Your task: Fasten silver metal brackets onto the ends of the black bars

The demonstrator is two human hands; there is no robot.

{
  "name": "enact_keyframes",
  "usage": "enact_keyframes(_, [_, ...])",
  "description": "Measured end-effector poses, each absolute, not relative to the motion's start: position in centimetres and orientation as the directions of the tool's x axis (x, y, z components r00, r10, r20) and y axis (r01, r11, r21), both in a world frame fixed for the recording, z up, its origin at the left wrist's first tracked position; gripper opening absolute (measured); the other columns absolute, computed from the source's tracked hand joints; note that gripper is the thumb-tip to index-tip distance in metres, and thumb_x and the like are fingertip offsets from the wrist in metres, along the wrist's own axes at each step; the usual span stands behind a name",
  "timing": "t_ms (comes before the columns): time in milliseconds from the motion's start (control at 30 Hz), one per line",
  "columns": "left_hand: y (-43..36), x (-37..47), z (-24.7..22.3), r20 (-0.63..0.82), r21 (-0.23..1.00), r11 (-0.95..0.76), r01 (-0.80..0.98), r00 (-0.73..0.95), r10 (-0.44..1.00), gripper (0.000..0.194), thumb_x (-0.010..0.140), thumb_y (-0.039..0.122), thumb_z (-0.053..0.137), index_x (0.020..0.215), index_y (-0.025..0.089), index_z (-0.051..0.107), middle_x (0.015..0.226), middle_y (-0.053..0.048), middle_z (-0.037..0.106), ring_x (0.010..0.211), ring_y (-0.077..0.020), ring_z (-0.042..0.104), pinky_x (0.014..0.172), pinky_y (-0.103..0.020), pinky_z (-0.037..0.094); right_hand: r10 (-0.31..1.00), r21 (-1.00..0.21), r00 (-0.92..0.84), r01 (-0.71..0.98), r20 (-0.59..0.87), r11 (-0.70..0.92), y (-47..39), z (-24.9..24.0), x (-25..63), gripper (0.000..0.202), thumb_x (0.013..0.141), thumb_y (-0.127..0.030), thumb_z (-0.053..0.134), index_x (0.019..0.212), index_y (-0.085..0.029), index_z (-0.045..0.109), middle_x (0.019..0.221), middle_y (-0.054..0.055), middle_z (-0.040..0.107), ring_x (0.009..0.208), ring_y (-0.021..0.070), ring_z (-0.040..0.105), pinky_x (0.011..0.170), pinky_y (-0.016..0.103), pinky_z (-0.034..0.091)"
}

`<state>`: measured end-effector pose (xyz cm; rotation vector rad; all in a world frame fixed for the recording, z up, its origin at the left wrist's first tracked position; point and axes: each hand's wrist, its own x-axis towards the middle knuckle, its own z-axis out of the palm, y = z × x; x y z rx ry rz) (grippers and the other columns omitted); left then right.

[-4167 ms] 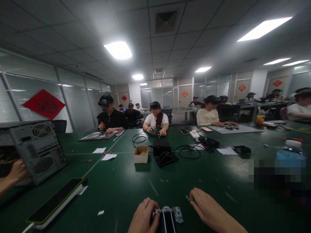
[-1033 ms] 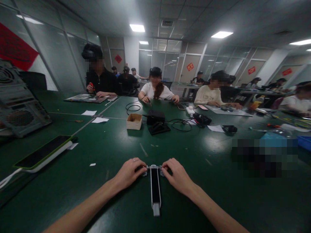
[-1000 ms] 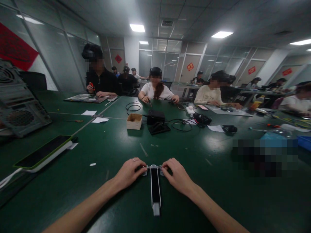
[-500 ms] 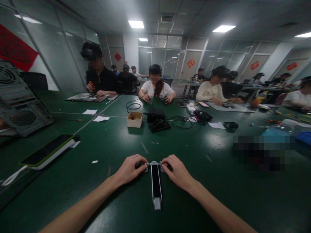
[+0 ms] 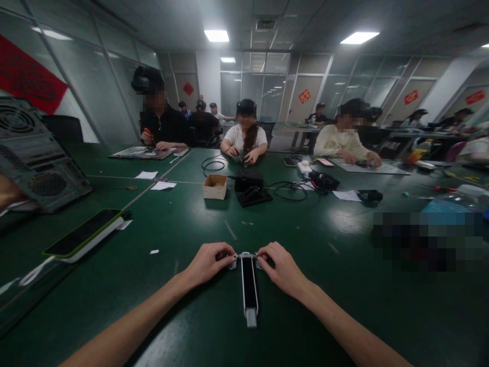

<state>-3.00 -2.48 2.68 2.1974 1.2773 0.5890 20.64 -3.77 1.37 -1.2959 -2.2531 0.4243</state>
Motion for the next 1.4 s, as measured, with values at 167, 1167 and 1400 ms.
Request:
enact_keyframes(167, [-2.5, -3.0, 2.7, 0.101, 0.647, -0.408, 0.645, 0.457, 0.884, 0.015, 0.084, 0.029, 0.059, 0.089, 0.018, 0.068, 0.078, 0.001, 0.067, 0.065, -0.0129, 0.056, 0.063, -0.023, 0.04, 0.873, -0.505, -0.417, 0.713, 0.252, 0.486, -3.9, 1.6, 20.6, 0.01, 0.088, -0.016, 0.052, 0.088, -0.016, 0.062, 0.083, 0.004, 0.059, 0.077, 0.0177, 0.054, 0.07, 0.032, 0.046])
enact_keyframes(1167, [-2.8, -2.4, 1.9, 0.152, 0.638, -0.427, 0.641, 0.438, 0.886, 0.014, 0.085, 0.025, 0.057, 0.093, 0.019, 0.067, 0.083, 0.0, 0.068, 0.072, -0.0151, 0.059, 0.069, -0.025, 0.045, 0.837, -0.455, -0.472, 0.703, 0.276, 0.546, -3.9, 2.0, 20.8, 0.009, 0.087, -0.017, 0.052, 0.089, -0.018, 0.061, 0.084, 0.005, 0.061, 0.078, 0.018, 0.054, 0.07, 0.032, 0.045])
enact_keyframes(1400, [-2.9, -2.5, 2.3, 0.165, 0.612, -0.451, 0.65, 0.453, 0.876, 0.021, 0.087, 0.027, 0.051, 0.102, 0.02, 0.063, 0.086, -0.001, 0.065, 0.069, -0.0154, 0.057, 0.066, -0.026, 0.045, 0.828, -0.262, -0.394, 0.816, 0.398, 0.515, -1.8, 2.8, 25.8, 0.017, 0.09, -0.02, 0.047, 0.098, -0.015, 0.061, 0.094, 0.008, 0.062, 0.088, 0.0209, 0.054, 0.078, 0.037, 0.044])
